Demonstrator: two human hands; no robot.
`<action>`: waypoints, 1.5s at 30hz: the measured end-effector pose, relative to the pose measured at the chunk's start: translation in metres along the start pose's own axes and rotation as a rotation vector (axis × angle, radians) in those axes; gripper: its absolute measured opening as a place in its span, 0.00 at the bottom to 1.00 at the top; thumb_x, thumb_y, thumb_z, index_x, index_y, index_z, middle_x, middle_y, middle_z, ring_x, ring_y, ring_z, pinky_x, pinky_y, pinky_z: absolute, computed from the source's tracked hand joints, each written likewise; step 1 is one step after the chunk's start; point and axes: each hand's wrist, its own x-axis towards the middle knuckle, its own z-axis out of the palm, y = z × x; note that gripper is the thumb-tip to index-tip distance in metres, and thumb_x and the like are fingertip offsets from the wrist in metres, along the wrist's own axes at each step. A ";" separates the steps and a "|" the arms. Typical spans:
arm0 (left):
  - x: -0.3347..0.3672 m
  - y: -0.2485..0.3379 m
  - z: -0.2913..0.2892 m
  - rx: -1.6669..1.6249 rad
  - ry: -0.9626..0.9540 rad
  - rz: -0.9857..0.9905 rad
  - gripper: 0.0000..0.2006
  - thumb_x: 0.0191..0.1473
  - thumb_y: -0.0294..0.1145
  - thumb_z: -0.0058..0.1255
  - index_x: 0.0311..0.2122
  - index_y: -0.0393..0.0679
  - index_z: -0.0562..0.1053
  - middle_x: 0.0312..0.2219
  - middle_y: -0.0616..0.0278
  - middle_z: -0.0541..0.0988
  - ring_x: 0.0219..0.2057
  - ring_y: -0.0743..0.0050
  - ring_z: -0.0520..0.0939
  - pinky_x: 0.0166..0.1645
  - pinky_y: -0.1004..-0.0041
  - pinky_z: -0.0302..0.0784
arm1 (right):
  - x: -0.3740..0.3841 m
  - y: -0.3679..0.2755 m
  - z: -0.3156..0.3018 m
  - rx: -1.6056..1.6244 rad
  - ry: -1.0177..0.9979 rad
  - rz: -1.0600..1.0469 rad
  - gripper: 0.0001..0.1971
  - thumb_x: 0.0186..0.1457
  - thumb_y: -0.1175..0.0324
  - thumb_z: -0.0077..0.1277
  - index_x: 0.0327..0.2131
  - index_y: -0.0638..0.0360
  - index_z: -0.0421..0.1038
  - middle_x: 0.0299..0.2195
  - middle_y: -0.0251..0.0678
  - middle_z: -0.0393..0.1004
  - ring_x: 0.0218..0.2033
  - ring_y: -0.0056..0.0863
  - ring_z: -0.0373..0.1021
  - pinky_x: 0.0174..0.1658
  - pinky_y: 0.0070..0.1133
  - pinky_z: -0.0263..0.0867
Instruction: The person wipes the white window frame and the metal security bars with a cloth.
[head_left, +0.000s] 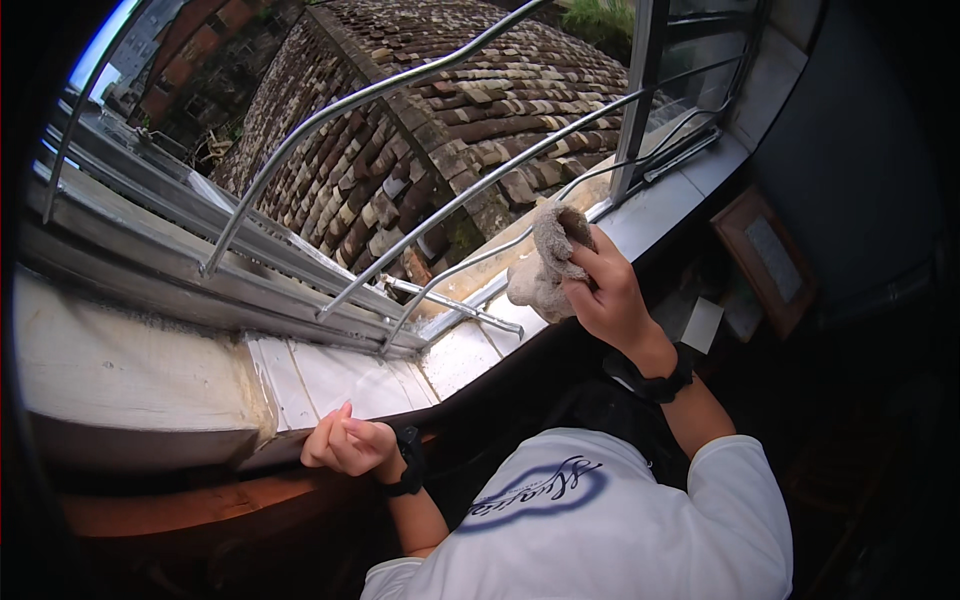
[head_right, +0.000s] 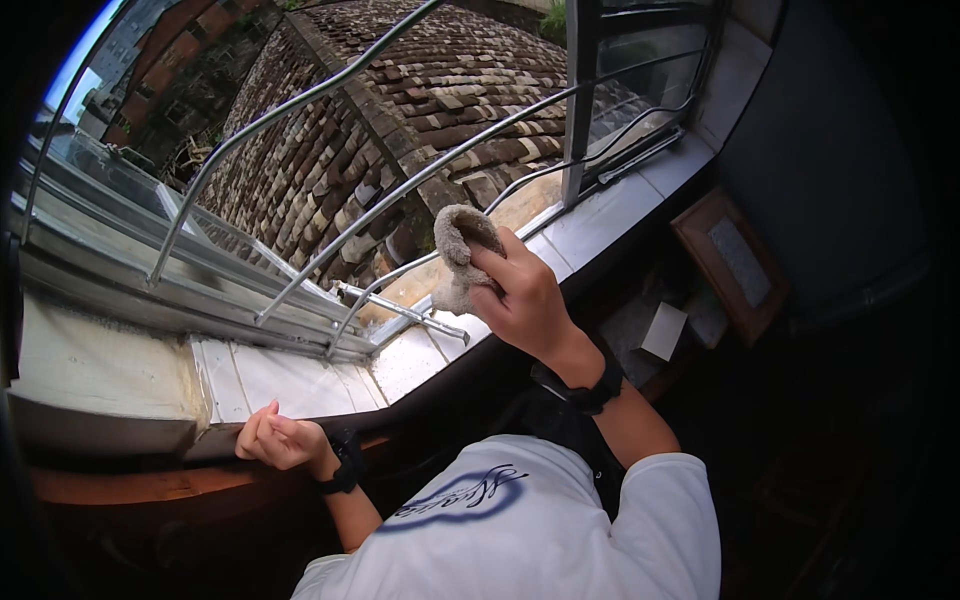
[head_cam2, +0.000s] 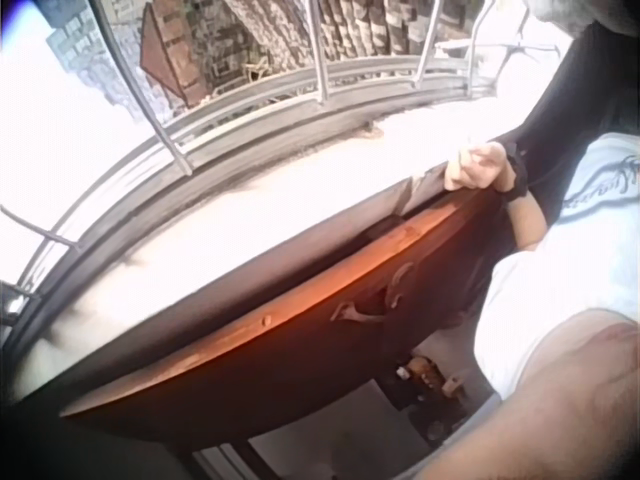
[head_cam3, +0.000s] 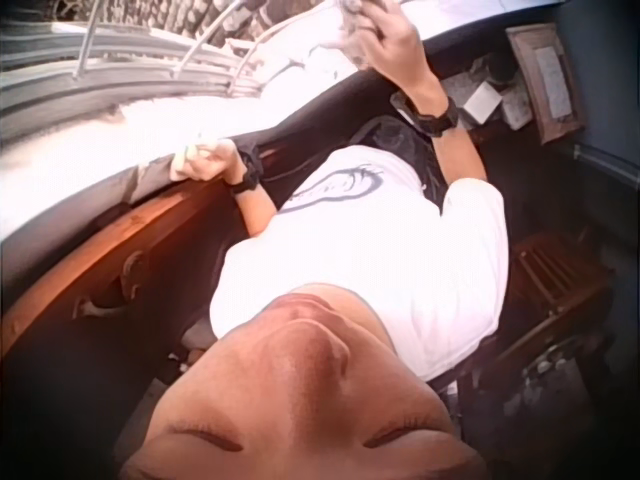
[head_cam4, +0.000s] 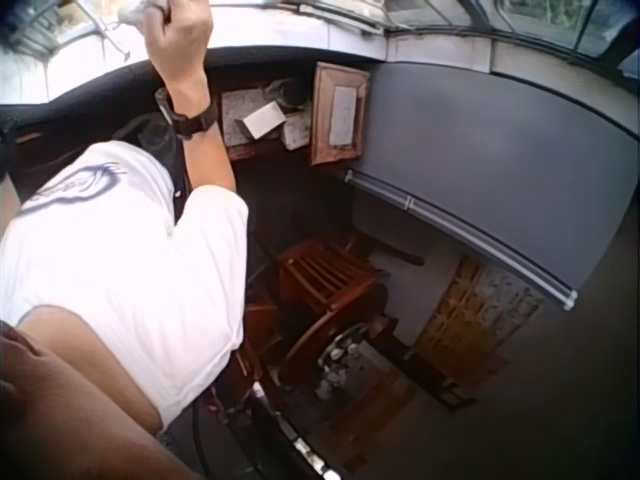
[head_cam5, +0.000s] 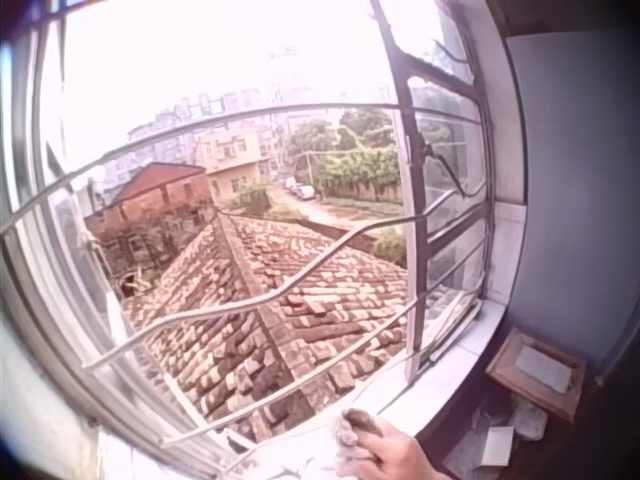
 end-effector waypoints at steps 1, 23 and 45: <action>-0.001 0.000 -0.001 0.014 -0.002 -0.006 0.10 0.45 0.28 0.39 0.17 0.39 0.70 0.19 0.63 0.69 0.26 0.69 0.65 0.34 0.74 0.59 | 0.003 -0.001 0.004 0.009 0.028 -0.035 0.17 0.40 0.75 0.43 0.38 0.62 0.69 0.28 0.46 0.66 0.24 0.41 0.65 0.27 0.26 0.64; -0.002 -0.004 0.001 0.031 0.018 0.039 0.10 0.43 0.28 0.39 0.16 0.39 0.70 0.19 0.62 0.69 0.26 0.69 0.64 0.33 0.75 0.58 | -0.099 0.144 0.119 -0.666 -0.309 0.273 0.15 0.40 0.57 0.52 0.36 0.39 0.70 0.40 0.33 0.59 0.42 0.34 0.56 0.39 0.39 0.55; 0.001 0.001 0.000 0.070 -0.017 0.020 0.10 0.44 0.28 0.39 0.17 0.38 0.70 0.19 0.62 0.69 0.27 0.68 0.65 0.33 0.76 0.59 | -0.094 0.144 0.103 -0.620 -0.665 -0.184 0.19 0.39 0.65 0.48 0.40 0.36 0.71 0.35 0.35 0.61 0.38 0.33 0.58 0.35 0.30 0.55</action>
